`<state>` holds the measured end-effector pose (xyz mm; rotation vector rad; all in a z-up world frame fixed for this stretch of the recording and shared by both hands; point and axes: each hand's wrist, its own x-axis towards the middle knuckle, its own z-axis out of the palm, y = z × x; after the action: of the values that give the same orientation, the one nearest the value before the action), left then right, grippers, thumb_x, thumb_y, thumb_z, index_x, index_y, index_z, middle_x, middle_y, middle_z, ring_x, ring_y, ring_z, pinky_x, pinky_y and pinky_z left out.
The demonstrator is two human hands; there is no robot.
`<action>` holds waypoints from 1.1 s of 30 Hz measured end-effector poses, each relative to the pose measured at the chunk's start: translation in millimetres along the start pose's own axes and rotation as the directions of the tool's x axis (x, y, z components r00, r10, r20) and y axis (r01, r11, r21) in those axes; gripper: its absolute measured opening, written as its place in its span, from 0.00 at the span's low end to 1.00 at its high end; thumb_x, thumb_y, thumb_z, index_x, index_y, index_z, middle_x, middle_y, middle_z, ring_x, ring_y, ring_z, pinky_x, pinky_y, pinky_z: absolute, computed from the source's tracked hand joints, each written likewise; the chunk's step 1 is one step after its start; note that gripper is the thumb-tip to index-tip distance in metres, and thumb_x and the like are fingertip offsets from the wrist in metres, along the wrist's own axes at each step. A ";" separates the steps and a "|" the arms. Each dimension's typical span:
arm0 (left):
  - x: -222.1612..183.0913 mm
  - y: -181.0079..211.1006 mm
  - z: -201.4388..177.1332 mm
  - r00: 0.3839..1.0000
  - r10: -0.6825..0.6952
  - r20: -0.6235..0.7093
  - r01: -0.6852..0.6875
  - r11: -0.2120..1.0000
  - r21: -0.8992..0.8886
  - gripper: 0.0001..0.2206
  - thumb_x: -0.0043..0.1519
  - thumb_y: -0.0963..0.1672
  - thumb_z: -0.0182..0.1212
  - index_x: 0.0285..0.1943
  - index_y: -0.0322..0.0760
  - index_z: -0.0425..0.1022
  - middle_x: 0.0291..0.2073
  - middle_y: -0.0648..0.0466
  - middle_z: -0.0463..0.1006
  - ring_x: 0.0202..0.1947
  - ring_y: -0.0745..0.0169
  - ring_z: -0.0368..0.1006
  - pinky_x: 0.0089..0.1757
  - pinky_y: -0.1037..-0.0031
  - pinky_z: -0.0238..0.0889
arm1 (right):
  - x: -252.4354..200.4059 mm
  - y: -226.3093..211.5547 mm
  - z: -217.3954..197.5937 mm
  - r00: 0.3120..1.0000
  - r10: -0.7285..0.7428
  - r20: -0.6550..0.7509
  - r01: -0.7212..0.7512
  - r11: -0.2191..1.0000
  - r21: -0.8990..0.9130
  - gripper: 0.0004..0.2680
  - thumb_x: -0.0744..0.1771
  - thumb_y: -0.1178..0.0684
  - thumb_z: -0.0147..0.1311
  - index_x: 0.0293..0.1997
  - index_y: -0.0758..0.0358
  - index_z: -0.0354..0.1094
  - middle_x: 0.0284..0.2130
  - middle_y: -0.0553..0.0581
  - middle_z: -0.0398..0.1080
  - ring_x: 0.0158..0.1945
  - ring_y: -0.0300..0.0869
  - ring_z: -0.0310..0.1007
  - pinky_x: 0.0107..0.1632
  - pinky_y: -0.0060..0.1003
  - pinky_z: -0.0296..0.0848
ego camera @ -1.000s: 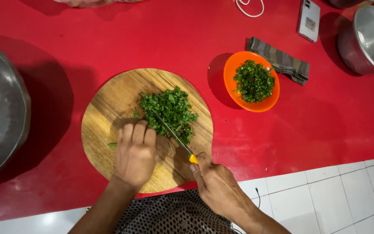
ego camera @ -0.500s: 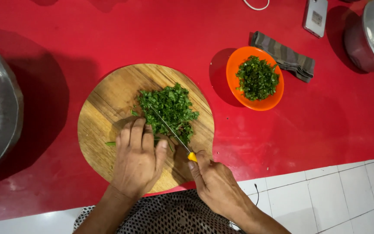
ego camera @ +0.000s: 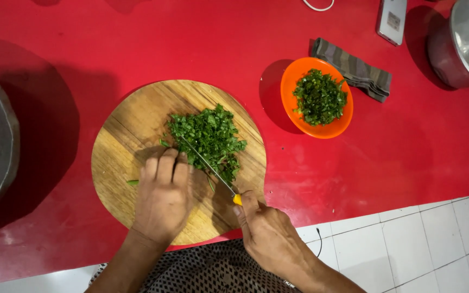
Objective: Chopping green herbs into a fine mince on a wooden cutting board using a knife.
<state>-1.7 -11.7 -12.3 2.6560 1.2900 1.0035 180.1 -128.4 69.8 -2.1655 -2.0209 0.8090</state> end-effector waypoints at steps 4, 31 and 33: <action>5.1 -3.1 -2.2 0.999 -0.014 -0.033 0.011 0.996 -0.088 0.09 0.62 0.39 0.60 0.50 0.32 0.77 0.49 0.46 0.72 0.44 0.48 0.62 0.41 0.60 0.62 | 1.9 -1.8 -1.8 0.999 0.038 0.017 -0.038 0.999 -0.010 0.11 0.73 0.50 0.40 0.58 0.63 0.53 0.13 0.59 0.66 0.13 0.55 0.68 0.20 0.50 0.69; 12.5 -2.6 -4.6 0.989 -0.054 -0.135 0.033 0.988 -0.154 0.06 0.54 0.38 0.62 0.39 0.32 0.76 0.47 0.43 0.77 0.41 0.45 0.66 0.38 0.58 0.62 | 34.9 -36.3 -12.3 0.986 0.004 0.166 0.034 0.974 -0.224 0.10 0.75 0.55 0.35 0.39 0.68 0.59 0.26 0.61 0.67 0.25 0.63 0.77 0.26 0.58 0.76; 12.2 -0.2 -9.4 0.991 -0.080 -0.104 0.059 0.979 -0.198 0.11 0.52 0.36 0.61 0.44 0.30 0.74 0.44 0.42 0.70 0.39 0.43 0.65 0.39 0.54 0.62 | 18.7 -27.4 -9.4 0.984 -0.006 0.179 0.041 0.981 -0.191 0.09 0.74 0.56 0.33 0.40 0.67 0.59 0.33 0.61 0.61 0.26 0.63 0.75 0.30 0.64 0.78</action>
<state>-1.5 -5.2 1.7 2.4252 1.2237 1.2158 159.1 -104.3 82.7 -2.2356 -2.2974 0.8646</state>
